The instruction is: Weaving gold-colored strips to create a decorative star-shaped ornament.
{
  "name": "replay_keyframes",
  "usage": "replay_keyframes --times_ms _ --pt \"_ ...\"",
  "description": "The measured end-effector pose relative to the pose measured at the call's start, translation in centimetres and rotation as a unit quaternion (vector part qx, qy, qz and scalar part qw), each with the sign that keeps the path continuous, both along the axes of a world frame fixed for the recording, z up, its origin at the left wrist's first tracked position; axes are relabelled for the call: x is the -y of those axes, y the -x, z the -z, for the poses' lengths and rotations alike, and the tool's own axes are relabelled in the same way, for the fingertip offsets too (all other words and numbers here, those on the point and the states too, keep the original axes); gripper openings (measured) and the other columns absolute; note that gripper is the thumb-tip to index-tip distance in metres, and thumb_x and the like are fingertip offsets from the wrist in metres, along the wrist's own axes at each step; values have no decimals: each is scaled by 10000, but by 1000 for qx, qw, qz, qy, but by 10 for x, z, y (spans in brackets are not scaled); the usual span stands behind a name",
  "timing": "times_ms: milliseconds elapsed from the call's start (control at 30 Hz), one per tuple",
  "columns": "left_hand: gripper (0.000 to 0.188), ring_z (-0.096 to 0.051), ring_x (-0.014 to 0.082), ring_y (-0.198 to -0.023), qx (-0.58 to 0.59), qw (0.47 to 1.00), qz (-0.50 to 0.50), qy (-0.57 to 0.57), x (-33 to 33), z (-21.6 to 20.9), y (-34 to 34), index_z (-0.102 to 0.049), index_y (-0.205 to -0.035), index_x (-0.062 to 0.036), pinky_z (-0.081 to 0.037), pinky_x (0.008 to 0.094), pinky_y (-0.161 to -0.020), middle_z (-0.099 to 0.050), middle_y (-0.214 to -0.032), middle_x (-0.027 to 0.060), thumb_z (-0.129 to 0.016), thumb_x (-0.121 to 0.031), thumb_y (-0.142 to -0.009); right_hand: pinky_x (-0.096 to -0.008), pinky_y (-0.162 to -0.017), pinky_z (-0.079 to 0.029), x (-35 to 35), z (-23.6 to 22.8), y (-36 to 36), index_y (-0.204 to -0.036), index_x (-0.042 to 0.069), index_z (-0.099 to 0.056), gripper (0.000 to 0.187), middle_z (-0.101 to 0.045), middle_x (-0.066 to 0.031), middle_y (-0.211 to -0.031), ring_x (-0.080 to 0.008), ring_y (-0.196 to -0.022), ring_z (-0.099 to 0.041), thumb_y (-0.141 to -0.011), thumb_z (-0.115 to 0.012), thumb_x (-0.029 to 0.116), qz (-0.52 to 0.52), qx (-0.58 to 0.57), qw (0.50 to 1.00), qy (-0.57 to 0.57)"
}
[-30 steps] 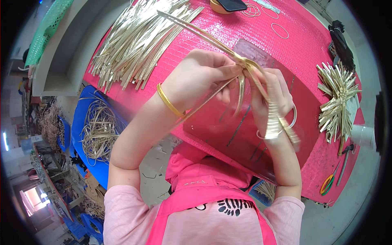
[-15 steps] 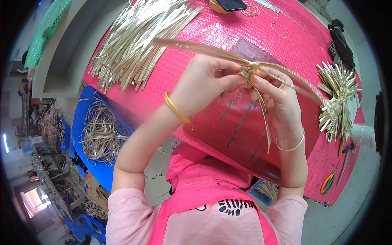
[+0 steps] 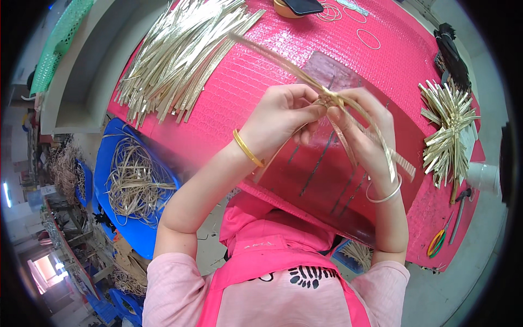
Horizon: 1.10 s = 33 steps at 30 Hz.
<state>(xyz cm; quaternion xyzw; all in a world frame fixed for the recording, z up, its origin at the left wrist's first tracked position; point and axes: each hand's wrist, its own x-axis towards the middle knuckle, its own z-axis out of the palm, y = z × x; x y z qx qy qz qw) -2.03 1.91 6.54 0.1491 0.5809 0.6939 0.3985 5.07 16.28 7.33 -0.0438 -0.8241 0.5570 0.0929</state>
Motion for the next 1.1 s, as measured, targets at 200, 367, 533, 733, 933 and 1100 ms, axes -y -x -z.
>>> replay_keyframes --times_ms 200,367,533,733,933,1100 --pt "115 -456 27 -494 -104 994 30 -21 5 -8 -7 -563 -813 21 -344 152 -421 -538 -627 -1 -572 -79 -755 -211 -533 -384 -17 23 12 -805 -16 -564 201 -575 -37 -739 -76 -619 -512 -797 -538 183 -78 89 851 512" --pt "127 -460 18 -536 -97 995 35 17 20 -7 -3 -573 -817 30 -357 157 -446 -551 -659 -2 -579 -78 -750 -208 -585 -409 -13 12 -2 -827 -25 -550 201 -563 -27 -745 -61 -660 -503 -790 -545 172 -142 101 944 282" --pt "125 -517 65 -538 -359 933 4 27 20 0 -2 -552 -834 40 -409 180 -462 -551 -656 3 -575 -12 -723 -219 -623 -443 -16 12 6 -838 -16 -538 172 -565 -34 -757 -79 -689 -532 -762 -578 132 -183 145 933 275" --pt "104 -532 52 -594 -547 820 -119 123 11 -3 -16 -549 -816 39 -424 177 -505 -574 -680 36 -574 -4 -725 -200 -613 -438 -3 14 6 -847 4 -530 180 -561 -29 -738 -73 -702 -526 -720 -620 94 -112 138 900 398" --pt "95 -546 98 -521 -212 965 -138 62 15 -2 -19 -558 -785 44 -407 219 -466 -574 -615 115 -552 -36 -734 -199 -671 -405 11 20 8 -778 -14 -566 138 -575 -39 -762 -74 -727 -519 -685 -631 65 -25 18 966 257" --pt "155 -542 80 -612 -189 976 -74 74 21 -6 -18 -568 -891 56 -440 191 -566 -580 -693 45 -527 -44 -779 -204 -646 -413 6 12 5 -761 -14 -578 90 -583 -37 -739 -71 -697 -520 -701 -602 49 -61 70 965 245"
